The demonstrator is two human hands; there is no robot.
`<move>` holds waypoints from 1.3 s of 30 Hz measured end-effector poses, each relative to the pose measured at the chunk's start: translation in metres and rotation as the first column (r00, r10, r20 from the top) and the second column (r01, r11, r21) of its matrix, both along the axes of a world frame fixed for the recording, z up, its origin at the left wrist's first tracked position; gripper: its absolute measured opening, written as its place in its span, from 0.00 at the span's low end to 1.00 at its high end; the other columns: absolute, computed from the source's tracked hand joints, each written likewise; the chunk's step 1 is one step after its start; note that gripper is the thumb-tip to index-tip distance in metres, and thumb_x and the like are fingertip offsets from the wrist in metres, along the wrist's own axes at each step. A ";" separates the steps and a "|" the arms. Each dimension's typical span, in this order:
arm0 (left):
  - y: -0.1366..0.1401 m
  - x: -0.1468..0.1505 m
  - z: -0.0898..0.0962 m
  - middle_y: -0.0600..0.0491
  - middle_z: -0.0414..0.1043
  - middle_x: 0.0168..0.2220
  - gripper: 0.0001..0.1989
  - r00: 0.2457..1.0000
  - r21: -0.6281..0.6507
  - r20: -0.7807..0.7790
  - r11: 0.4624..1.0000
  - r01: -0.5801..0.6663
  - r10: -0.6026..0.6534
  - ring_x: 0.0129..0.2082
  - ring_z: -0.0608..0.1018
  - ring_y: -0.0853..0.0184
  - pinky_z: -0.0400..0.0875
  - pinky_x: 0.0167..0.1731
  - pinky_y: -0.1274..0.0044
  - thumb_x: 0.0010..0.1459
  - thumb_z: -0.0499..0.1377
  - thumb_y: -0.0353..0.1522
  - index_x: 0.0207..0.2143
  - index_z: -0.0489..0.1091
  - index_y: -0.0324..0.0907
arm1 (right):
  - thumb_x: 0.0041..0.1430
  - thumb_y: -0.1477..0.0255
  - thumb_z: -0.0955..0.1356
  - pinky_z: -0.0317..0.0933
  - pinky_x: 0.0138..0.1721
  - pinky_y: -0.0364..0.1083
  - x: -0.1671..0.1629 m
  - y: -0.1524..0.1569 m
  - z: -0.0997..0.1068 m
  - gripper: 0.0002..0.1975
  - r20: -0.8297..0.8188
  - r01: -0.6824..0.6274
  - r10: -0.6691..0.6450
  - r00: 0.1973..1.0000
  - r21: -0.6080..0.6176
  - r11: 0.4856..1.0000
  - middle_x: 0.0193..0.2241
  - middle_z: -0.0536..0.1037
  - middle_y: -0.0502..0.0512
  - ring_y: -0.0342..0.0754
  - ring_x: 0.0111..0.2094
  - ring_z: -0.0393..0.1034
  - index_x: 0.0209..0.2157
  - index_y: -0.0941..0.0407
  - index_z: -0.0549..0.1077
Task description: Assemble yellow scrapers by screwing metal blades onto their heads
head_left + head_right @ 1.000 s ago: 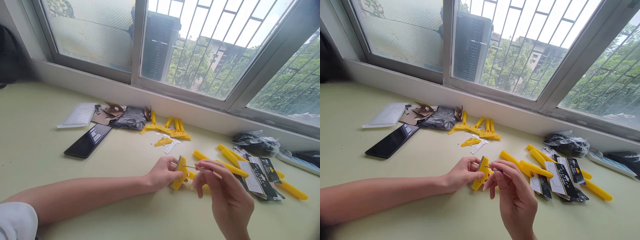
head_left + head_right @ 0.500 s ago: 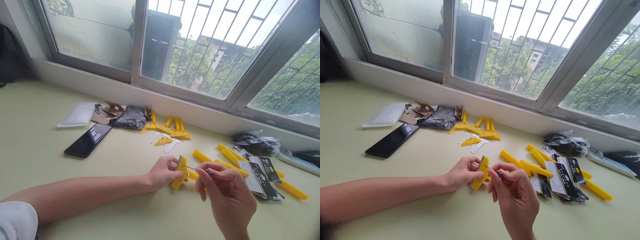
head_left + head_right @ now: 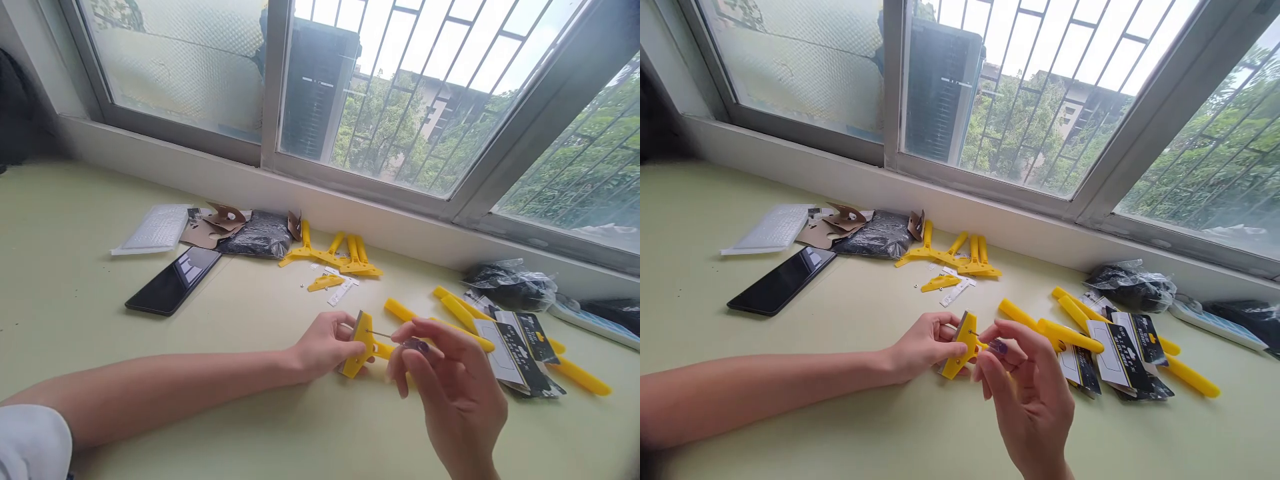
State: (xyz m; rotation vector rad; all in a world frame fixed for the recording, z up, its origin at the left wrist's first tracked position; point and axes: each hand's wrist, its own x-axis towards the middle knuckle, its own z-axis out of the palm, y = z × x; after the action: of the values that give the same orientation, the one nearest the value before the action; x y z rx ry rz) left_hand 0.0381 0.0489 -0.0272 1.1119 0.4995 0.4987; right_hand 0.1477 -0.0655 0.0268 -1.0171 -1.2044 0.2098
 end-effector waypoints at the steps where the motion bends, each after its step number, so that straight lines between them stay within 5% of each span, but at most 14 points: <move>1: 0.000 0.000 0.000 0.42 0.80 0.35 0.21 1.000 0.008 -0.005 1.000 0.003 -0.003 0.36 0.84 0.54 0.79 0.33 0.68 0.47 0.70 0.34 0.41 0.69 0.37 | 0.67 0.76 0.67 0.63 0.16 0.44 0.001 0.000 0.000 0.09 0.031 0.000 0.000 1.000 -0.004 1.000 0.37 0.76 0.56 0.41 0.20 0.70 0.47 0.54 0.77; 8: 0.000 0.000 0.000 0.45 0.79 0.33 0.21 1.000 -0.010 0.000 1.000 -0.012 0.012 0.34 0.84 0.54 0.79 0.32 0.67 0.46 0.71 0.34 0.40 0.69 0.37 | 0.62 0.81 0.71 0.63 0.14 0.42 -0.001 0.001 0.000 0.07 0.008 0.019 -0.019 1.000 0.025 1.000 0.35 0.78 0.53 0.39 0.18 0.68 0.34 0.55 0.72; 14: 0.000 0.001 0.000 0.45 0.79 0.31 0.19 1.000 0.011 0.007 1.000 -0.027 0.027 0.30 0.83 0.58 0.78 0.29 0.70 0.47 0.71 0.34 0.38 0.68 0.37 | 0.68 0.79 0.65 0.69 0.20 0.45 0.011 0.000 -0.003 0.15 0.200 0.002 0.000 0.980 -0.010 1.000 0.38 0.77 0.56 0.41 0.23 0.71 0.52 0.53 0.76; 18: 0.001 0.002 -0.006 0.45 0.79 0.32 0.17 0.999 0.007 0.004 0.999 -0.034 0.034 0.32 0.83 0.56 0.79 0.32 0.65 0.49 0.69 0.34 0.36 0.66 0.38 | 0.63 0.83 0.69 0.73 0.27 0.46 0.029 -0.003 -0.002 0.14 0.487 0.125 -0.138 0.862 0.058 0.990 0.40 0.80 0.57 0.43 0.27 0.73 0.45 0.53 0.80; 22: 0.000 0.001 -0.005 0.43 0.80 0.33 0.16 0.999 0.023 0.001 0.999 -0.042 0.042 0.33 0.84 0.55 0.80 0.32 0.64 0.51 0.68 0.34 0.36 0.66 0.38 | 0.58 0.84 0.72 0.75 0.33 0.48 0.034 -0.003 -0.004 0.13 0.524 0.154 -0.188 0.830 0.108 0.982 0.37 0.80 0.55 0.47 0.34 0.76 0.42 0.54 0.77; 27: -0.002 0.000 0.000 0.44 0.80 0.32 0.16 0.999 0.032 0.000 0.998 -0.047 0.047 0.34 0.83 0.56 0.80 0.32 0.66 0.51 0.68 0.35 0.36 0.65 0.38 | 0.52 0.86 0.75 0.66 0.22 0.42 0.022 0.002 -0.008 0.15 0.563 0.180 -0.263 0.784 0.200 0.963 0.30 0.75 0.52 0.42 0.27 0.71 0.32 0.55 0.69; 30: -0.002 0.001 0.000 0.44 0.79 0.31 0.17 0.999 0.036 0.019 0.998 -0.047 0.046 0.33 0.83 0.56 0.80 0.33 0.65 0.50 0.69 0.35 0.35 0.65 0.38 | 0.52 0.85 0.75 0.69 0.24 0.42 0.015 0.003 -0.010 0.14 0.500 0.157 -0.225 0.836 0.176 0.972 0.31 0.75 0.52 0.44 0.29 0.73 0.32 0.55 0.70; 33: -0.001 0.002 -0.002 0.44 0.79 0.32 0.17 0.999 0.016 0.010 0.999 -0.038 0.038 0.33 0.83 0.56 0.80 0.33 0.63 0.50 0.69 0.35 0.36 0.64 0.39 | 0.58 0.83 0.72 0.64 0.18 0.42 0.009 0.003 -0.009 0.11 0.229 0.098 -0.111 0.967 0.066 0.993 0.35 0.77 0.53 0.42 0.25 0.72 0.37 0.54 0.73; 36: 0.000 0.002 -0.003 0.45 0.79 0.32 0.18 0.999 -0.008 0.004 0.999 -0.032 0.032 0.34 0.84 0.54 0.80 0.34 0.62 0.49 0.69 0.34 0.36 0.64 0.39 | 0.63 0.80 0.69 0.58 0.15 0.42 0.005 0.000 -0.004 0.10 0.090 0.075 -0.074 0.993 -0.003 0.997 0.37 0.78 0.55 0.37 0.18 0.65 0.44 0.55 0.78; 39: 0.002 0.002 -0.005 0.46 0.79 0.31 0.18 1.000 -0.016 0.010 1.000 -0.026 0.026 0.33 0.84 0.54 0.80 0.32 0.63 0.49 0.68 0.35 0.37 0.64 0.39 | 0.67 0.78 0.65 0.62 0.18 0.45 0.009 -0.003 0.000 0.15 0.096 -0.030 0.035 0.995 -0.055 0.998 0.42 0.79 0.59 0.41 0.22 0.69 0.50 0.54 0.79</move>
State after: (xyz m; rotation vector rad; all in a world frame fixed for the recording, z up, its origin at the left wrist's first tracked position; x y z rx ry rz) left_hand 0.0403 0.0509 -0.0322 1.0885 0.5091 0.5220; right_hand 0.1562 -0.0687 0.0266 -1.0649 -1.3098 0.2219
